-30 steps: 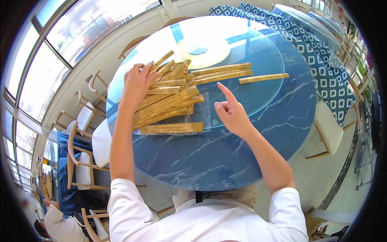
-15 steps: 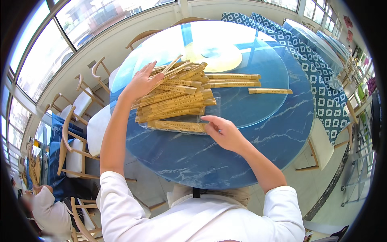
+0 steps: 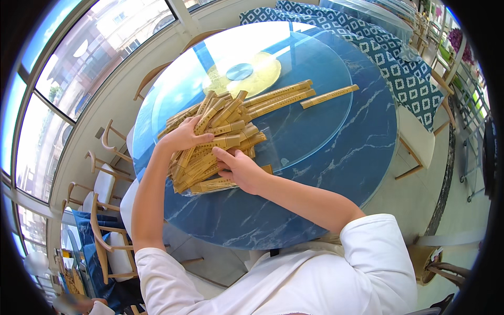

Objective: The person inserts thin bamboo sticks into the ends of larger bamboo tubes one at a time. They then gather the assembled pieces into a bundle and place them on the table.

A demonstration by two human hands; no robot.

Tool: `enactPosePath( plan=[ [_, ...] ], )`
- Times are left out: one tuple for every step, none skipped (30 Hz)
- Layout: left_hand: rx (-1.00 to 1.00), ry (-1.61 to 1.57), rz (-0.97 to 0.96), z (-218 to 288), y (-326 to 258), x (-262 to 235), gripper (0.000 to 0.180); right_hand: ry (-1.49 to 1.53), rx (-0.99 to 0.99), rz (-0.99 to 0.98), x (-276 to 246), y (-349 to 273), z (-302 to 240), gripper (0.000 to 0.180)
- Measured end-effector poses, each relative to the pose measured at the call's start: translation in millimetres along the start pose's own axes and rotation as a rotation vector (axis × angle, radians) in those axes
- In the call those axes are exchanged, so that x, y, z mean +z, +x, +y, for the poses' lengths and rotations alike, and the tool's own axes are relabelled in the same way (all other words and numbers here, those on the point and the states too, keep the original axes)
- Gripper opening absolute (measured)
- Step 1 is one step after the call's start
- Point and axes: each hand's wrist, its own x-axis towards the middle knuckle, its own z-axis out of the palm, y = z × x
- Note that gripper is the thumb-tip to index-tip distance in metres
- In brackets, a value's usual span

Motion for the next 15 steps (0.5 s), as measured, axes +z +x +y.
enactPosePath(
  plan=[
    [-0.024, 0.04, 0.019, 1.8, -6.3, 4.8, 0.109, 0.061, 0.016, 0.036, 8.0, -4.0, -2.8, 0.058],
    [-0.005, 0.012, 0.026, 3.0, -9.6, 10.3, 0.111, 0.116, -0.001, 0.051, 9.1, -4.6, -0.4, 0.057],
    [0.013, -0.01, 0.041, 6.1, -14.3, 10.8, 0.113, 0.17, -0.023, 0.058, 12.6, -6.3, 0.7, 0.056],
    [0.029, -0.037, 0.053, 13.7, -19.5, 13.5, 0.116, 0.222, -0.041, 0.068, 13.0, -6.4, 2.3, 0.055],
    [0.03, -0.006, 0.089, 23.6, -27.3, 15.9, 0.107, 0.255, -0.048, 0.052, 11.1, -4.2, 3.1, 0.054],
    [0.048, 0.012, 0.098, 31.8, -31.9, 19.9, 0.102, 0.285, -0.056, 0.035, 7.6, -1.8, 2.8, 0.053],
    [0.061, 0.029, 0.109, 37.1, -36.6, 23.7, 0.098, 0.314, -0.06, 0.014, 6.7, -0.2, 1.9, 0.052],
    [0.074, 0.046, 0.119, 39.5, -40.9, 26.7, 0.093, 0.313, -0.077, 0.015, 7.3, 0.3, 1.7, 0.052],
    [0.154, 0.065, 0.145, 39.0, -46.4, 29.7, 0.084, 0.311, -0.092, 0.017, 9.3, -1.3, 1.1, 0.051],
    [0.156, 0.017, 0.142, 40.8, -49.9, 30.6, 0.084, 0.308, -0.106, 0.018, 10.3, -2.3, 1.0, 0.051],
    [0.159, -0.031, 0.139, 44.7, -52.6, 29.7, 0.084, 0.283, -0.134, 0.011, 8.6, -0.9, 2.4, 0.056],
    [0.164, -0.083, 0.14, 51.2, -55.3, 27.8, 0.084, 0.264, -0.126, 0.03, 8.1, -4.3, -0.3, 0.06],
    [0.119, -0.063, 0.108, 57.1, -60.0, 25.5, 0.084, 0.247, -0.117, 0.043, 9.2, -8.3, -3.5, 0.064],
    [0.114, -0.142, 0.101, 58.6, -62.4, 26.1, 0.086, 0.229, -0.107, 0.057, 10.1, -13.0, -6.1, 0.067],
    [0.107, -0.223, 0.094, 58.8, -65.3, 28.4, 0.087, 0.225, -0.118, 0.064, 10.0, -18.0, -6.3, 0.067]
  ],
)
